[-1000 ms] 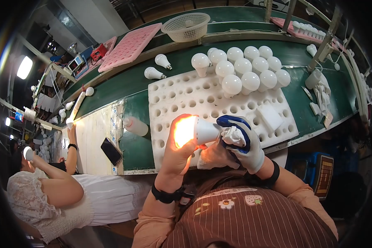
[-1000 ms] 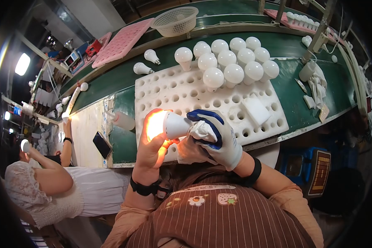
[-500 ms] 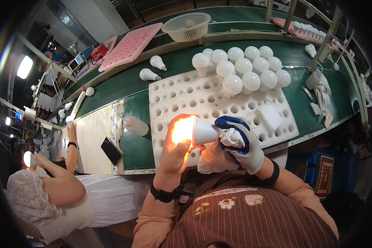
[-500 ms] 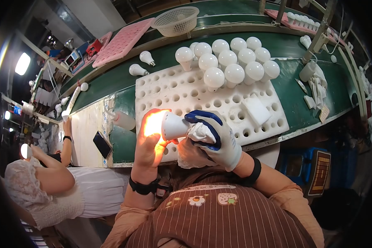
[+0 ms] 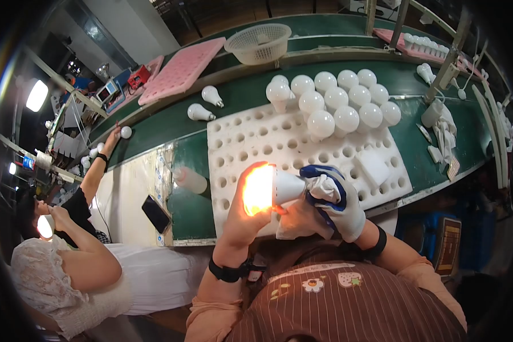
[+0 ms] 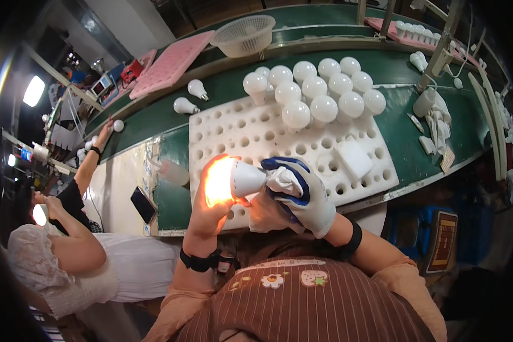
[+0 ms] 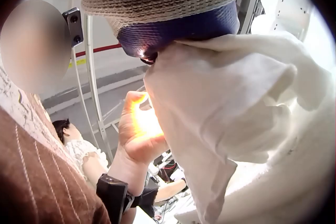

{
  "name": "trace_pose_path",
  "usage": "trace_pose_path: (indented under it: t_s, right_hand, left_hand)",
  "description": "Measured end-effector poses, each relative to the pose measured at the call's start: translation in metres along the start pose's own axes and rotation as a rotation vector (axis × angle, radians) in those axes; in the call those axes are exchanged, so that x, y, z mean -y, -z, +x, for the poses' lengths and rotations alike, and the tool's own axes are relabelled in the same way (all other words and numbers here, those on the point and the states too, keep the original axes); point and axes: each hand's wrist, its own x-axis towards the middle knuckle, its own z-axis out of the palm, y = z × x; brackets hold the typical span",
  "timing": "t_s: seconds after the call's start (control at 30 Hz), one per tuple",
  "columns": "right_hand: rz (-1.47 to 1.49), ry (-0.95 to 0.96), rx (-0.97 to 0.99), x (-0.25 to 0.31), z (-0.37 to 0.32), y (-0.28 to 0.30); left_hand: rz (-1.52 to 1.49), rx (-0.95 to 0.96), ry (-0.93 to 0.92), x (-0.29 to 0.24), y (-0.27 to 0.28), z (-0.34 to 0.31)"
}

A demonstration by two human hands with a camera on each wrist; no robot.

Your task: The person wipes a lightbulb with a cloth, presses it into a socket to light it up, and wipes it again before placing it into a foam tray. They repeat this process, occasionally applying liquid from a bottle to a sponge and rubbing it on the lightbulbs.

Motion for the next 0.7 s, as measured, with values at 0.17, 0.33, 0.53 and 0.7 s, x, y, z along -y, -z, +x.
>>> trace_pose_path:
  t_s: [0.17,0.33,0.53,0.7]
  right_hand:
    - [0.026,-0.097,-0.089,-0.009,0.009,0.019]
    - [-0.151,0.201,0.243,0.011,0.029,-0.009]
    - [-0.015,0.006,0.111,-0.018,0.058,-0.018]
    - [0.057,-0.066,0.047,-0.041,0.063,0.010]
  left_hand:
    - [0.235,-0.084,0.060,-0.012,0.010,-0.002]
    - [0.854,0.049,-0.311,0.010,-0.007,0.004]
    - [0.942,0.050,-0.174,-0.001,-0.011,0.001]
    - [0.551,-0.095,-0.144,0.000,0.004,-0.004]
